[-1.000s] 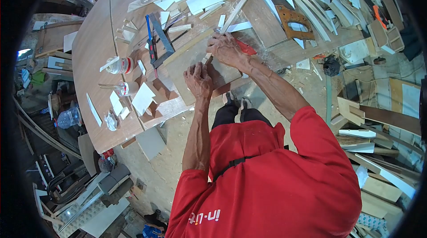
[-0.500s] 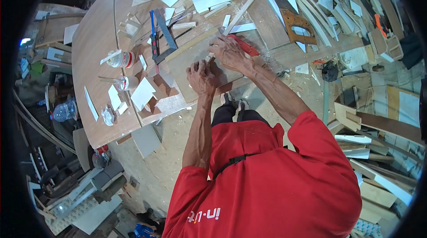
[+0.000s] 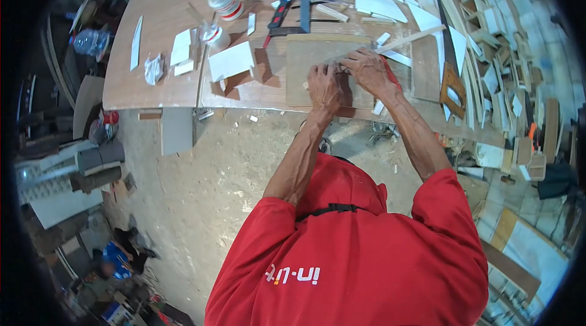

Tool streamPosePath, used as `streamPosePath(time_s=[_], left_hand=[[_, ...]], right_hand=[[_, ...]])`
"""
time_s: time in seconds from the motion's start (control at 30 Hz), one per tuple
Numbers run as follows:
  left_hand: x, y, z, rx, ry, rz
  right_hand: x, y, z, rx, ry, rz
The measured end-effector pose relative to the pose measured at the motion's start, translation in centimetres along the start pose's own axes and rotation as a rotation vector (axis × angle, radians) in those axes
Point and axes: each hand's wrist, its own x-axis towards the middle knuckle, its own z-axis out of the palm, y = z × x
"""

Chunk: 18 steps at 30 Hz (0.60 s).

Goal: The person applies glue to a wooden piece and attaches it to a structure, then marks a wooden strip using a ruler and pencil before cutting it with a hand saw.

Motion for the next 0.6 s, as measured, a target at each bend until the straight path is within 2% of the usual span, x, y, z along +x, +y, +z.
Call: streamPosePath(time_s=[0.03,0.1,0.17,0.2,0.27,0.6], left_hand=[[-0.2,0.1,-0.6,-0.003,0.042,0.043],[-1.8,0.7,-2.3,0.006,0.055,0.008],[-3.7,1.2,-4.0,0.027,0.150,-0.298],[-4.6,1.1,-4.7,0.027,0.150,-0.298],[-5.6,0.8,-5.7,-0.295,0.064,-0.540],[-5.0,-0.4,-5.8,-0.402,-0.038,-0.552]], right_hand=[[0.2,0.0,-0.2,-0.003,-0.033,-0.027],[0.3,-0.2,-0.2,-0.041,-0.082,-0.023],[0.2,0.0,-0.2,-0.025,-0.095,-0.040],[0.2,0.0,-0.2,-0.025,-0.095,-0.040],[0.1,0.0,-0.2,-0.005,-0.082,-0.045],[0.3,0.1,-0.2,-0.024,-0.090,-0.013]])
